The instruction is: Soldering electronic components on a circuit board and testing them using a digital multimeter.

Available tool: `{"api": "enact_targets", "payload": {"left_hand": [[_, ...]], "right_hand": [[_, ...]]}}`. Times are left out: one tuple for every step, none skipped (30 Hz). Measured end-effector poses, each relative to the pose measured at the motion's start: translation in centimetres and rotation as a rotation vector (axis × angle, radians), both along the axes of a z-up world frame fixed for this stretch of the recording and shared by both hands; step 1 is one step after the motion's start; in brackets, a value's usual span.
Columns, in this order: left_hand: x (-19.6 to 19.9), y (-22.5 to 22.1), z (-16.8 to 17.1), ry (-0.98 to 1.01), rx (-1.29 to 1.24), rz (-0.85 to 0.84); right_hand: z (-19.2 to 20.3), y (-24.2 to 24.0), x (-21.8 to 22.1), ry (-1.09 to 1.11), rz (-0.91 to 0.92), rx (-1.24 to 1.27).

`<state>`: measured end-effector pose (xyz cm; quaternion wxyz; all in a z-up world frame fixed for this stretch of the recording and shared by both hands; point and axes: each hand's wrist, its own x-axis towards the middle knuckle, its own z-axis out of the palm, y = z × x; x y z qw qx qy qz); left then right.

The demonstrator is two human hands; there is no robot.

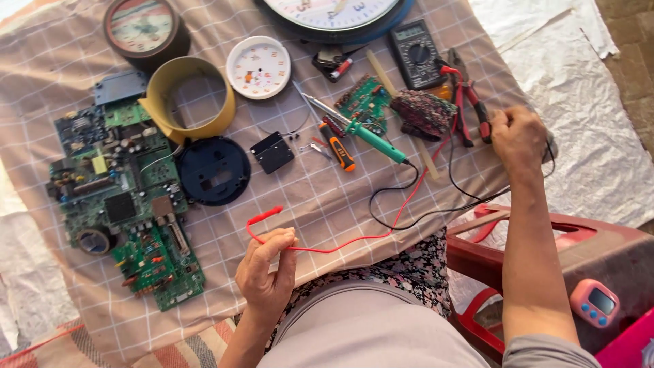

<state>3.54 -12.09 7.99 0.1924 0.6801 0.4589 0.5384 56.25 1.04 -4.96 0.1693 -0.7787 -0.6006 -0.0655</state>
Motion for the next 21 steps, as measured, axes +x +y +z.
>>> {"api": "enact_targets", "payload": {"left_hand": [[-0.2, -0.1, -0.3, 0.003, 0.001, 0.011], [-0.4, -0.2, -0.6, -0.020, -0.038, 0.025], [-0.5, -0.2, -0.9, -0.045, -0.077, 0.035], [-0.5, -0.1, -1.1, -0.043, -0.075, 0.042], [-0.5, -0.1, -1.3, -0.053, -0.074, 0.031], [-0.4, 0.0, -1.5, -0.062, -0.074, 0.020], [-0.3, 0.0, -1.8, -0.063, -0.072, 0.023], [-0.2, 0.0, -2.0, -0.056, -0.095, 0.032], [0.0, 0.1, -2.2, -0.051, -0.116, 0.045], [0.1, 0.2, -2.2, -0.053, -0.113, 0.050], [0.1, 0.3, -2.2, -0.038, -0.117, 0.055], [0.1, 0.3, -2.2, -0.023, -0.120, 0.059], [-0.1, 0.2, -2.3, -0.022, -0.120, 0.069], [-0.3, 0.2, -2.4, -0.014, -0.147, 0.077], [-0.4, 0.2, -2.5, -0.006, -0.172, 0.084], [-0.7, 0.1, -2.7, -0.004, -0.171, 0.094], [-1.0, 0.1, -2.9, -0.047, -0.185, 0.076], [-1.2, 0.0, -3.1, -0.091, -0.199, 0.057], [-1.3, 0.0, -3.2, -0.089, -0.201, 0.064], [-1.4, 0.0, -3.3, -0.134, -0.213, 0.048], [-1.4, 0.0, -3.4, -0.180, -0.225, 0.030]], "right_hand": [[-0.2, -0.6, -0.2, 0.003, 0.011, 0.001], [-0.5, -1.1, -0.4, -0.020, -0.050, 0.083], [-0.6, -1.8, -0.5, -0.045, -0.113, 0.165], [-0.7, -1.8, -0.5, -0.042, -0.106, 0.166], [-0.8, -1.9, -0.6, -0.005, -0.172, 0.142], [-0.9, -2.1, -0.6, 0.031, -0.237, 0.117], [-0.9, -1.9, -0.7, 0.031, -0.234, 0.118], [-0.9, -1.7, -0.8, 0.072, -0.301, 0.091], [-0.7, -1.4, -0.8, 0.111, -0.364, 0.064], [-0.5, -1.2, -0.5, 0.110, -0.358, 0.067], [-0.5, -1.1, -0.4, 0.164, -0.404, 0.029], [-0.5, -0.9, -0.3, 0.218, -0.450, -0.011], [-1.0, -1.2, 0.3, 0.220, -0.440, -0.012], [-1.4, -1.5, 0.9, 0.227, -0.449, 0.028], [-2.0, -1.7, 1.4, 0.236, -0.458, 0.068], [-0.8, -2.0, 0.3, 0.239, -0.448, 0.068], [0.3, -2.5, -0.8, 0.657, -0.488, 0.168], [1.3, -3.0, -1.9, 1.076, -0.515, 0.261], [3.0, -4.0, -2.4, 1.078, -0.511, 0.255], [4.7, -4.9, -2.8, 1.463, -0.439, 0.201], [6.4, -5.9, -3.1, 1.848, -0.363, 0.141]]}}
